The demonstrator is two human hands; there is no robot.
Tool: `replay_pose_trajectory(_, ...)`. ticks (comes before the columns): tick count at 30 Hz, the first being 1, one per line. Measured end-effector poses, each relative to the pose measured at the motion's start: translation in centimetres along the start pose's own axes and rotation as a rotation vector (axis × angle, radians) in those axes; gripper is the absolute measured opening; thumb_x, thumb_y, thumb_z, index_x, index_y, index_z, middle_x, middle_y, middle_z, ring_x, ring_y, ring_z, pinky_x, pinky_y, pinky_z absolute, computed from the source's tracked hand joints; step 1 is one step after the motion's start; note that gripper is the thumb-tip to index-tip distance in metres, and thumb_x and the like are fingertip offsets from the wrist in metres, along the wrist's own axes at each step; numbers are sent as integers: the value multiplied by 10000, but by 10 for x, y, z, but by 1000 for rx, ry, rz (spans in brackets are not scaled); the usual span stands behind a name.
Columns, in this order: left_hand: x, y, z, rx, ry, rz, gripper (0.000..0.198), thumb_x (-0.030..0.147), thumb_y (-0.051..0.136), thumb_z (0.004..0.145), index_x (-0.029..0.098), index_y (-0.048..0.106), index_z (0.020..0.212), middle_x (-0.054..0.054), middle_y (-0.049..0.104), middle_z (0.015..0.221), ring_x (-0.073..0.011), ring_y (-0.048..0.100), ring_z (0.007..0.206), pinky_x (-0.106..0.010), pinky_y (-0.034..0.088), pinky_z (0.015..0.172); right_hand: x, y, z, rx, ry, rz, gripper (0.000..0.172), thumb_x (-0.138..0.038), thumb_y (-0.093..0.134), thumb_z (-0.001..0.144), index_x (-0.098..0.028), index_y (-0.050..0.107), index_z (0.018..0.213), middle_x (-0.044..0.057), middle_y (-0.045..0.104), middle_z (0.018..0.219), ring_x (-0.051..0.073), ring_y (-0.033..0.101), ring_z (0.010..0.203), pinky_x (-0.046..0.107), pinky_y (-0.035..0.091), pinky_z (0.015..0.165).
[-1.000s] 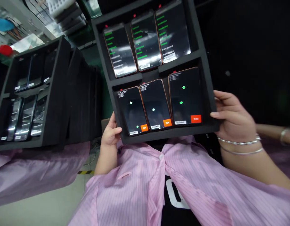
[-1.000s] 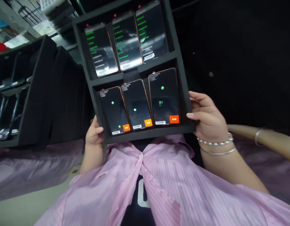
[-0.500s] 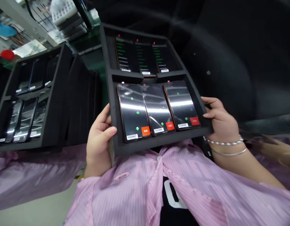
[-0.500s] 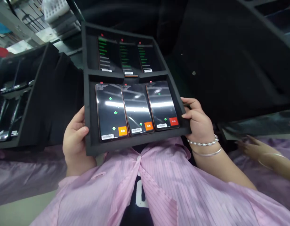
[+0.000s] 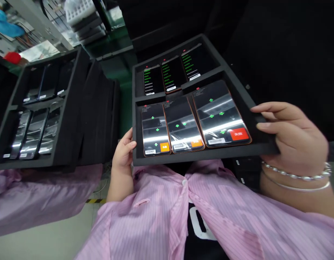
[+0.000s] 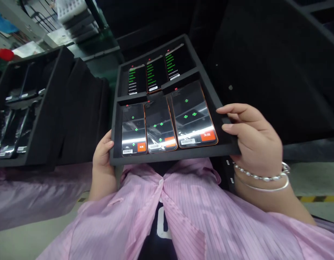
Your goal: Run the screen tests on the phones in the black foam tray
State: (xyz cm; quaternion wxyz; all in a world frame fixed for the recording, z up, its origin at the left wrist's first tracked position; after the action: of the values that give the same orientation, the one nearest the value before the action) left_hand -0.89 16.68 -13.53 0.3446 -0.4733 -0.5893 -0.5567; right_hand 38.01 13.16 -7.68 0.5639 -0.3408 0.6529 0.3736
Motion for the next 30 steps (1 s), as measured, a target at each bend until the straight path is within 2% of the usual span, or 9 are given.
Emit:
replay_pose_trajectory(7,16,7,-3,-4,56,20,663,564,931,746,179,757,1257,-131,817,1138,-361,785,1134,-435,671,942,-21,1,1,84,-36,-87,250,-212,726,519,-275,787,753,45,640,759,130,464,490,258,237,367)
replay_pose_trajectory(10,8,5,4,-39,18,8,675,523,947,725,187,753,1278,-129,815,1151,-363,778,1153,-439,664,960,-28,1,-4,137,-71,-153,228,-216,733,505,-288,774,718,60,680,794,191,563,577,321,338,410)
replay_pose_trajectory(13,-9,2,15,-89,-56,-1,715,455,980,666,201,752,1294,-130,802,1223,-373,762,1190,-452,651,990,-38,3,-9,143,-178,-204,180,-247,803,543,-313,773,708,78,759,930,336,718,897,526,568,680)
replay_pose_trajectory(15,-20,1,21,-133,-101,6,717,421,985,657,205,753,1300,-133,788,1277,-374,749,1215,-449,643,999,-42,6,-13,116,-231,-200,181,-289,878,571,-325,784,722,86,792,1024,405,730,1039,684,569,896)
replay_pose_trajectory(18,-31,2,27,-216,-143,35,684,377,972,692,209,751,1317,-129,774,1320,-357,733,1243,-413,632,1001,-45,9,-18,36,-292,-159,213,-283,910,638,-331,812,821,88,794,1158,440,730,1113,790,523,1014)
replay_pose_trajectory(21,-37,2,29,-273,-160,41,674,360,959,724,217,741,1346,-122,773,1326,-338,733,1240,-369,630,967,-47,8,-19,15,-330,-159,212,-269,894,681,-332,810,866,79,785,1217,439,730,1145,807,518,1030)
replay_pose_trajectory(25,-39,-1,30,-255,-168,21,701,384,963,722,231,730,1366,-122,768,1339,-337,742,1222,-381,637,959,-43,5,-11,72,-288,-209,256,-382,966,555,-332,782,726,80,806,1129,444,745,1076,792,516,1011)
replay_pose_trajectory(28,-37,-4,29,-212,-141,17,725,406,976,702,225,733,1360,-128,777,1318,-349,747,1217,-411,638,980,-41,7,-5,131,-235,-229,306,-437,976,451,-336,758,641,85,813,1041,380,737,913,676,555,877)
replay_pose_trajectory(30,-31,-4,28,-173,-95,3,720,441,978,699,226,743,1345,-127,787,1294,-355,747,1221,-425,637,996,-41,9,-2,174,-200,-245,318,-433,967,392,-329,733,582,89,797,916,295,660,737,555,530,724)
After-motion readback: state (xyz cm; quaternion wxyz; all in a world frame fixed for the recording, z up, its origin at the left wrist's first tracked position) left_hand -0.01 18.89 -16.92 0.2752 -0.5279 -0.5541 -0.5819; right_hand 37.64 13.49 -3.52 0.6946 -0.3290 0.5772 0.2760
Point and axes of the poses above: each hand's wrist, its own z-axis towards the middle knuckle, its own y-axis out of the palm, x = y × z, the point moved 7 cm from there along z, towards the middle knuckle
